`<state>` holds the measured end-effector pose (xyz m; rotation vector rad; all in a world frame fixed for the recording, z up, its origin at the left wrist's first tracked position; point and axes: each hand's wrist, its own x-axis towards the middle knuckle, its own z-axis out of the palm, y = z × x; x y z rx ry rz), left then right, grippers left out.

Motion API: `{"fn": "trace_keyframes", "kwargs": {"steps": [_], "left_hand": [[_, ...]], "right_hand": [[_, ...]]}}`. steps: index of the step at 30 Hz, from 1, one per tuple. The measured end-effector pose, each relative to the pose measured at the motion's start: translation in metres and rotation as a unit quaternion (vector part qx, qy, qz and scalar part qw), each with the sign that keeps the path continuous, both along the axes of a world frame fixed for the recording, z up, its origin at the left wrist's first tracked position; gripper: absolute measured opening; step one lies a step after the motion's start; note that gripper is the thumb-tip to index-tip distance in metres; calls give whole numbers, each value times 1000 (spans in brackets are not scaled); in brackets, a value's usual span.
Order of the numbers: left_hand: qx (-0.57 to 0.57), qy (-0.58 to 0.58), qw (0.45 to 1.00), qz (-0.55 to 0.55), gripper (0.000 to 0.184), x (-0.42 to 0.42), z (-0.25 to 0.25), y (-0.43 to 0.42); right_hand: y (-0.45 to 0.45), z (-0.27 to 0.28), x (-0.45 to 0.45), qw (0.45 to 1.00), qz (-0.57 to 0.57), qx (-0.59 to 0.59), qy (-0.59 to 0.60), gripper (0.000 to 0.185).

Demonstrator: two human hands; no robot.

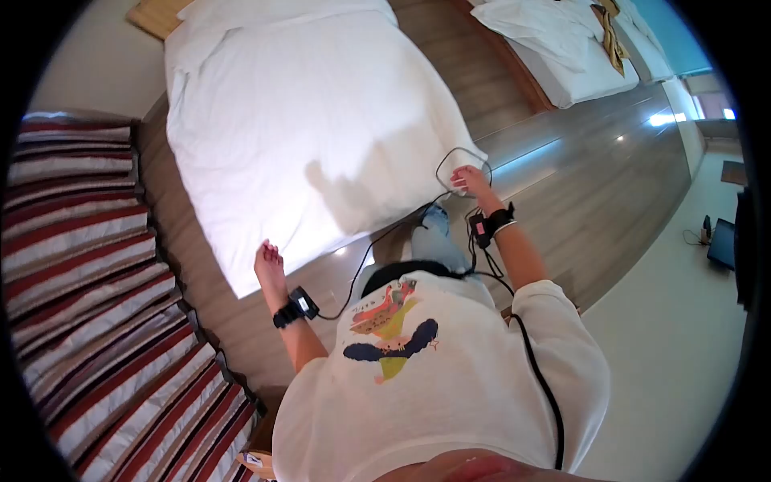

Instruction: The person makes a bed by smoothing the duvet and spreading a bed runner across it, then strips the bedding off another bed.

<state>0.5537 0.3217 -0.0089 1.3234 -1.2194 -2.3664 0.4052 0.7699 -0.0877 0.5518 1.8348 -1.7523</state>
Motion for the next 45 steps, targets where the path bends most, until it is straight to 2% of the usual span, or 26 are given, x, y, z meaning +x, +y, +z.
{"fn": "trace_keyframes", "kwargs": {"steps": [3,5,6,8,9,11,13,15,17,19,20,21,23,24,26,27,29,30,32,34,35,38,40,41,44,45], "left_hand": [[54,-71,996,-20,14,0,-28,12],[75,-85,992,-48,13,-13,-38,83],[81,-91,991,-61,14,-20,-38,110],[82,-109,989,-64,14,-30,-34,133],[84,-119,987,-69,14,-36,-35,139],[70,-139,984,-90,15,-43,-43,152],[36,-139,982,-123,16,-51,-41,170],[29,-149,980,-130,16,-55,-45,183],[40,-172,977,-122,18,-53,-50,188],[50,-178,976,-119,18,-52,-63,193],[59,-183,974,-116,18,-51,-69,196],[59,-183,974,-115,18,-52,-73,198],[40,-170,977,-118,18,-52,-79,200],[41,-170,978,-117,18,-50,-80,202],[28,-153,979,-129,18,-44,-80,202],[28,-153,980,-128,18,-37,-78,201],[3,-179,971,-157,18,-16,-68,194],[6,-167,973,-156,18,-13,-69,190],[-50,-192,967,-159,17,-8,-66,174],[-53,-143,977,-148,17,0,-61,143],[-58,-107,983,-137,17,3,-60,126],[-136,-77,984,-88,16,6,-39,91],[-171,-37,984,-41,15,15,-20,77],[-177,-4,984,-22,15,23,-11,70],[-258,25,965,50,14,81,34,67],[-289,5,953,94,14,103,45,79]], "right_hand": [[6,-79,-6,996,-25,72,-48,18],[63,-147,-12,961,130,221,105,24],[77,-152,-15,962,132,219,99,24],[61,-149,-13,878,273,368,140,33],[51,-143,-14,879,274,365,135,33],[41,-128,-19,799,386,447,113,39],[41,-127,-22,791,433,410,137,46],[37,-118,-19,733,514,445,33,48],[41,-132,-6,744,514,426,-20,51],[52,-150,1,872,346,324,-120,54],[55,-159,7,856,340,385,-50,59],[59,-166,7,856,341,386,-49,59],[69,-178,8,859,302,379,-167,60],[79,-182,19,858,314,386,-127,46],[100,-208,57,756,454,457,-118,29],[109,-180,73,755,493,399,-167,26],[122,-164,136,737,490,424,-192,27],[133,-172,158,776,412,420,-226,32],[164,-224,214,771,408,403,-278,43],[168,-215,233,810,196,458,-310,51],[172,-209,228,811,191,464,-300,51],[161,-160,183,885,42,380,-266,59],[161,-166,154,920,89,359,-131,58],[160,-168,135,923,90,357,-115,58],[134,-162,85,966,-18,246,74,40],[130,-156,71,968,4,236,83,40]]}}
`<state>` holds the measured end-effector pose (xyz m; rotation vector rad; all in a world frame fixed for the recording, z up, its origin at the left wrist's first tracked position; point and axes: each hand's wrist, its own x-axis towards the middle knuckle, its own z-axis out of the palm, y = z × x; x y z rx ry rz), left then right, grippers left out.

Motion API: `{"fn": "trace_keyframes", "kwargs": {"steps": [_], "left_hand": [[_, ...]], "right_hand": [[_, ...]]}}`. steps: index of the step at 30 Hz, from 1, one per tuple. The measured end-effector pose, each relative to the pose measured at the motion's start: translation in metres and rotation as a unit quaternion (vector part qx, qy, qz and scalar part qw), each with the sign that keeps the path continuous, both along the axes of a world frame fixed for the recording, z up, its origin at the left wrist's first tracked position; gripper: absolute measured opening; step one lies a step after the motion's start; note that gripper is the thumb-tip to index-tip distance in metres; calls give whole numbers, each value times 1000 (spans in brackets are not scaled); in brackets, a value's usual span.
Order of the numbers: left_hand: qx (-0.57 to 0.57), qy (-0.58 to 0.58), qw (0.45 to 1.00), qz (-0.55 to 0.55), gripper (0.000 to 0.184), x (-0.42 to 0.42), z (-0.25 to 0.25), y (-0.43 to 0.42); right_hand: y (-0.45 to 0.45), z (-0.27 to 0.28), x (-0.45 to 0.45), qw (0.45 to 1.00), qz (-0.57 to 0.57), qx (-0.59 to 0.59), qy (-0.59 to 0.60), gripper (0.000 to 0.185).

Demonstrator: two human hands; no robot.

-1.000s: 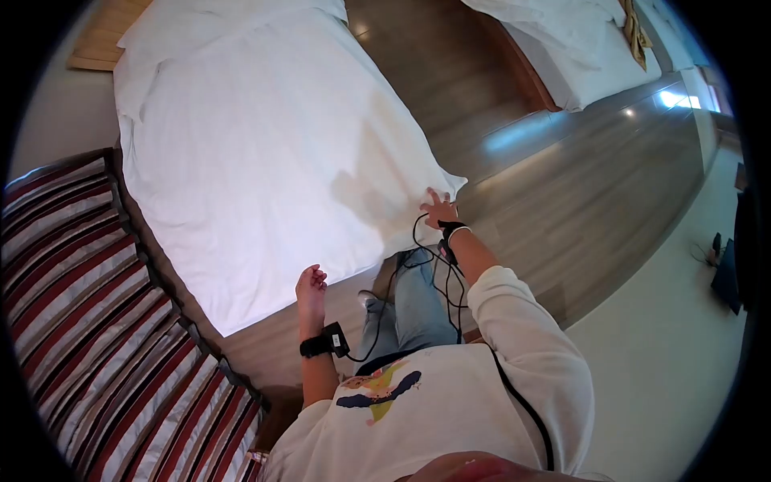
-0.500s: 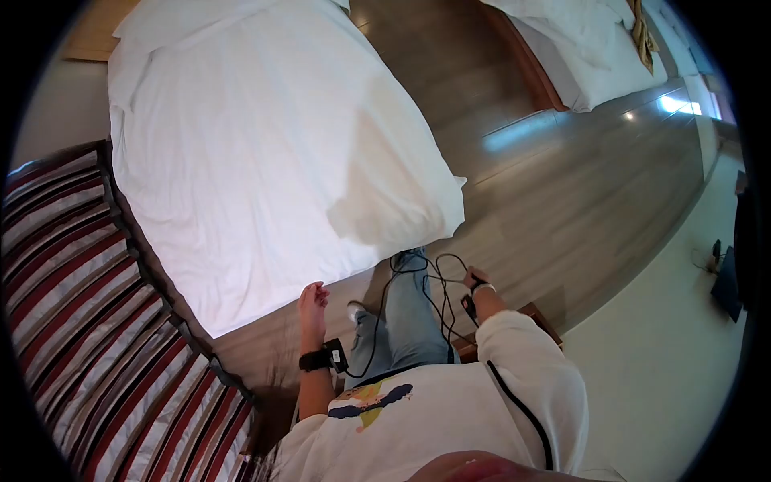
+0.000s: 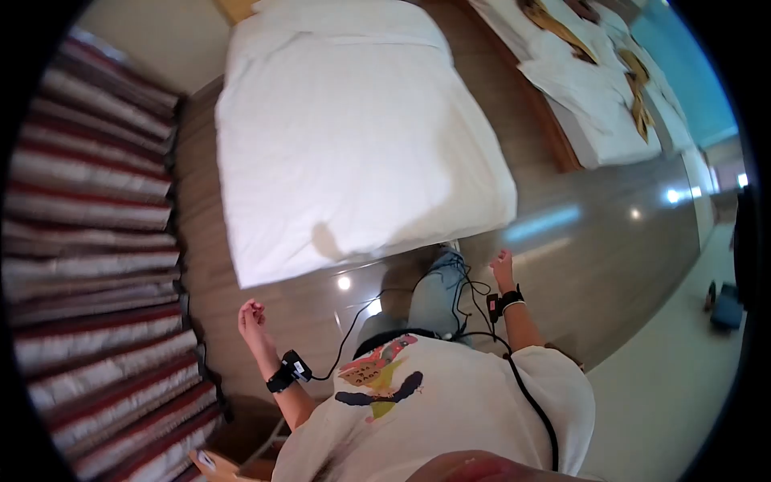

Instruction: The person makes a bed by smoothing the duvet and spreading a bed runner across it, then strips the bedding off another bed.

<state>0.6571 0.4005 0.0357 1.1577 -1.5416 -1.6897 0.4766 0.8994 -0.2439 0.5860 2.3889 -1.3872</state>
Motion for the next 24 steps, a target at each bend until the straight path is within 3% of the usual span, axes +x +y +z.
{"fn": "trace_keyframes", "kwargs": {"steps": [2,5,8,12,16,18,24], "left_hand": [[-31,21,997,62,14,50,21,1],[-27,55,982,177,14,155,53,-31],[-26,50,968,243,14,203,44,-31],[76,83,947,301,13,231,21,-39],[137,112,943,283,15,230,15,-71],[104,119,953,257,16,232,30,-97],[-15,67,952,299,16,276,88,-193]], "right_hand": [[-30,21,-14,987,-26,-159,16,32],[-124,98,-1,969,83,-232,-26,27],[-180,134,-19,951,212,-214,63,25],[-259,192,-27,927,274,-241,88,24],[-337,210,-23,921,303,-240,50,22],[-378,214,-26,906,333,-255,53,21],[-496,220,-33,953,180,-243,-10,17]]}}
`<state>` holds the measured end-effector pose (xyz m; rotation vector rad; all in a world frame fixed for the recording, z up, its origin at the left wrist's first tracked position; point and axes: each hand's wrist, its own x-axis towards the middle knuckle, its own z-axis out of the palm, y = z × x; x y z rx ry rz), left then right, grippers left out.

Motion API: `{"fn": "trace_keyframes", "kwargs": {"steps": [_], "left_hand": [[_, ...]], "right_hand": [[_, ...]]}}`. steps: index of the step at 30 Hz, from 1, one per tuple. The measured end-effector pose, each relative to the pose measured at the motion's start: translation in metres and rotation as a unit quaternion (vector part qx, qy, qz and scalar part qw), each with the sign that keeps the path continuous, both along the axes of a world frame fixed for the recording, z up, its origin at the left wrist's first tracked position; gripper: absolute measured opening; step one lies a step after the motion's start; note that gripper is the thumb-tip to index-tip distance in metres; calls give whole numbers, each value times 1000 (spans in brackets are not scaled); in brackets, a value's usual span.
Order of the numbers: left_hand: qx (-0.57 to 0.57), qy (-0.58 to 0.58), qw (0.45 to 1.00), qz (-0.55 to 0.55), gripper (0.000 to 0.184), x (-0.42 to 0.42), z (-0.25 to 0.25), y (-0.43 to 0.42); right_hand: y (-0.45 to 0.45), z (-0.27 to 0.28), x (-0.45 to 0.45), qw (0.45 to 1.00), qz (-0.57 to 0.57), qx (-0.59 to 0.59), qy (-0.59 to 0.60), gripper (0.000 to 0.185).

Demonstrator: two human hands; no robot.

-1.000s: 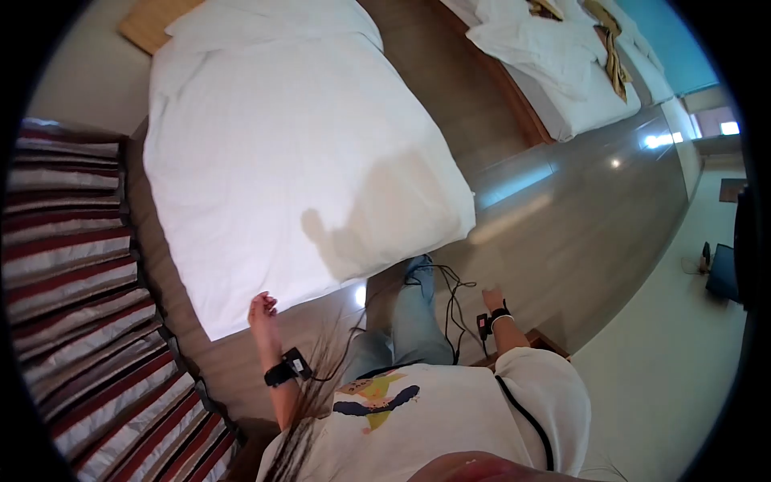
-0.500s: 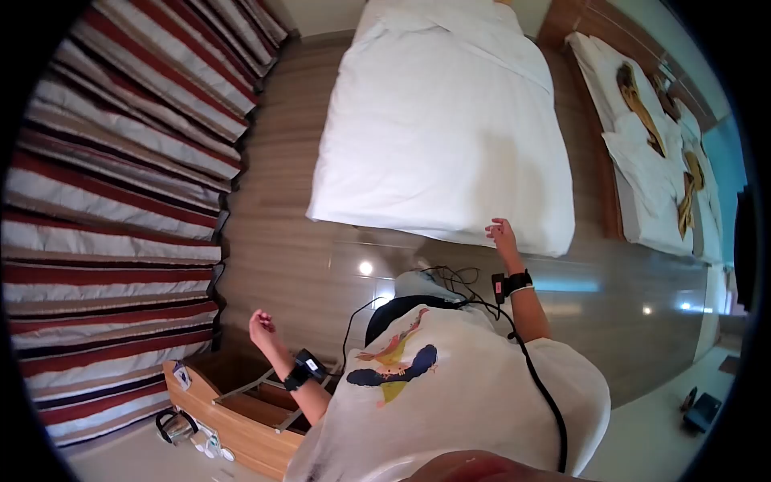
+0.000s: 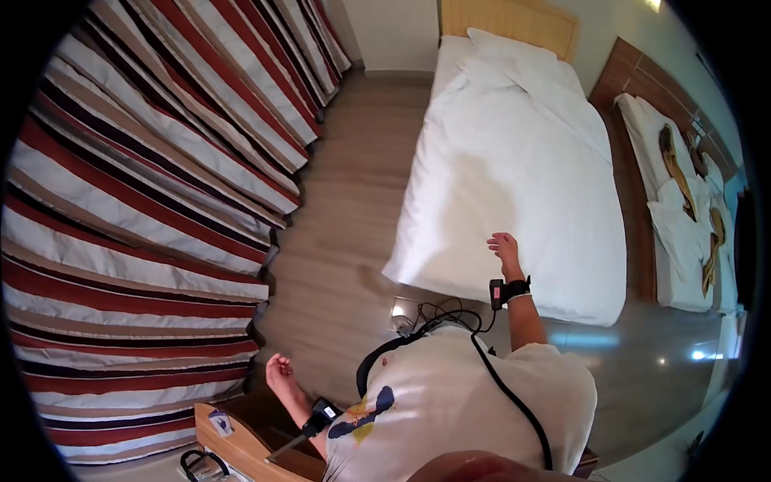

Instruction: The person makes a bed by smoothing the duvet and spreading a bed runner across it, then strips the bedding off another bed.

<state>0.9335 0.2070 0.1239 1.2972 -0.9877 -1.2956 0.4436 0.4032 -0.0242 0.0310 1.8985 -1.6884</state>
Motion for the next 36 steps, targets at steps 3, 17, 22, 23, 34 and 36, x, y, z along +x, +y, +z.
{"fn": "trace_keyframes", "kwargs": {"steps": [3,17,22,23,34,36], "left_hand": [[-51,-5,998,39,16,10,25,-37],[76,92,993,12,20,-4,-36,-328],[-8,21,993,-118,16,-123,19,-455],[-23,-1,988,-156,16,-151,29,-474],[52,59,885,-458,15,-453,49,-604],[78,44,892,-443,15,-475,82,-583]], "right_hand": [[-87,22,5,995,55,-82,9,17],[-242,59,-14,996,21,-82,24,16],[-259,92,-12,995,-86,-42,31,16],[-262,95,-11,994,-91,-43,42,16],[-352,73,-67,931,-344,-82,-87,17],[-347,98,-78,923,-360,-102,-87,16]]}}
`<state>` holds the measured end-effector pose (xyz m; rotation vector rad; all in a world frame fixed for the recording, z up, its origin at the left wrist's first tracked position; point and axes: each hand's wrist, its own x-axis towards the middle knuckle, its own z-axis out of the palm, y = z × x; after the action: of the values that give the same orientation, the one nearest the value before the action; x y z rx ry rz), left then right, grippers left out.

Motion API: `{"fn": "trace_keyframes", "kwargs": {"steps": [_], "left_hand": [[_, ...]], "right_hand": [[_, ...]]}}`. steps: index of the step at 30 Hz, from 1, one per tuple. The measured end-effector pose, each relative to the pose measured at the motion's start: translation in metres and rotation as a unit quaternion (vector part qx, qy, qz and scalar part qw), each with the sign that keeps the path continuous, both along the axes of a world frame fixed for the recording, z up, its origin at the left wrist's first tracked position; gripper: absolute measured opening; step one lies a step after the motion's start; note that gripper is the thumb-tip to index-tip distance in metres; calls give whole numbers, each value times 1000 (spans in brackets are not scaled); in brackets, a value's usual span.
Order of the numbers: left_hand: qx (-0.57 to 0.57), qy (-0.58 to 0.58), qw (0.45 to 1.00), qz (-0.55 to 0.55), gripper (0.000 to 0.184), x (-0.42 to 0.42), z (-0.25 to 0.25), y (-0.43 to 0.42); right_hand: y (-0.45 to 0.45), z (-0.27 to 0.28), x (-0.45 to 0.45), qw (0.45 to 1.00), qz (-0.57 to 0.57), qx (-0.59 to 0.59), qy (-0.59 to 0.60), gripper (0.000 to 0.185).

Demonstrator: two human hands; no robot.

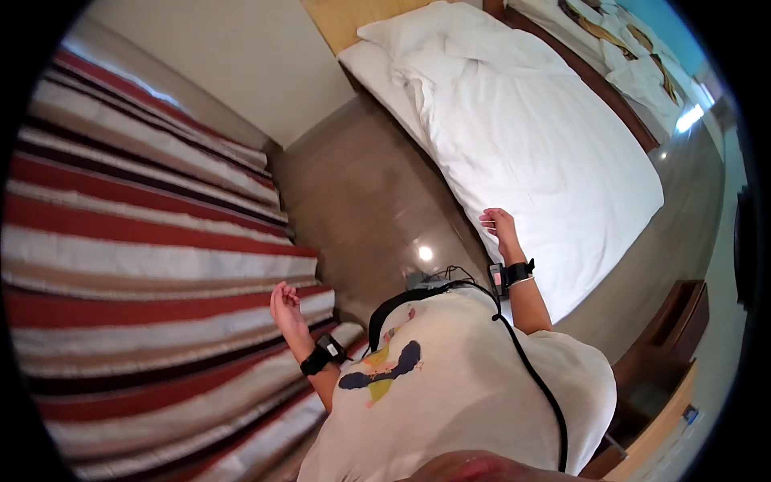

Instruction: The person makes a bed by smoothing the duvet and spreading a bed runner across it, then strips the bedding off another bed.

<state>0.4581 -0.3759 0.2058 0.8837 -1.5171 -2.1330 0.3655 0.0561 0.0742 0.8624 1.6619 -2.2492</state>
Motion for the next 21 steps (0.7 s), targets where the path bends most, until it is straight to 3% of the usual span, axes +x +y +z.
{"fn": "trace_keyframes", "kwargs": {"steps": [3,5,9,12,15,20,21], "left_hand": [[-22,31,998,-49,18,-56,-14,-59],[-71,43,995,-49,19,-83,-10,-82],[-50,26,997,-47,19,-126,-17,-135],[-14,-9,999,-50,20,-166,-40,-177],[-14,-35,996,-82,19,-228,-74,-218],[-23,-44,984,-172,18,-342,-70,-242],[-35,-44,977,-206,18,-361,-74,-240]], "right_hand": [[-67,-36,-53,998,15,-32,57,15],[-92,-29,-83,995,31,-22,95,14],[-123,-21,-119,989,82,8,121,14],[-133,-21,-136,993,59,31,101,15],[-154,-56,-149,995,-12,61,73,14],[-171,-42,-149,990,-110,87,-27,15],[-172,-52,-145,992,-99,73,1,14]]}}
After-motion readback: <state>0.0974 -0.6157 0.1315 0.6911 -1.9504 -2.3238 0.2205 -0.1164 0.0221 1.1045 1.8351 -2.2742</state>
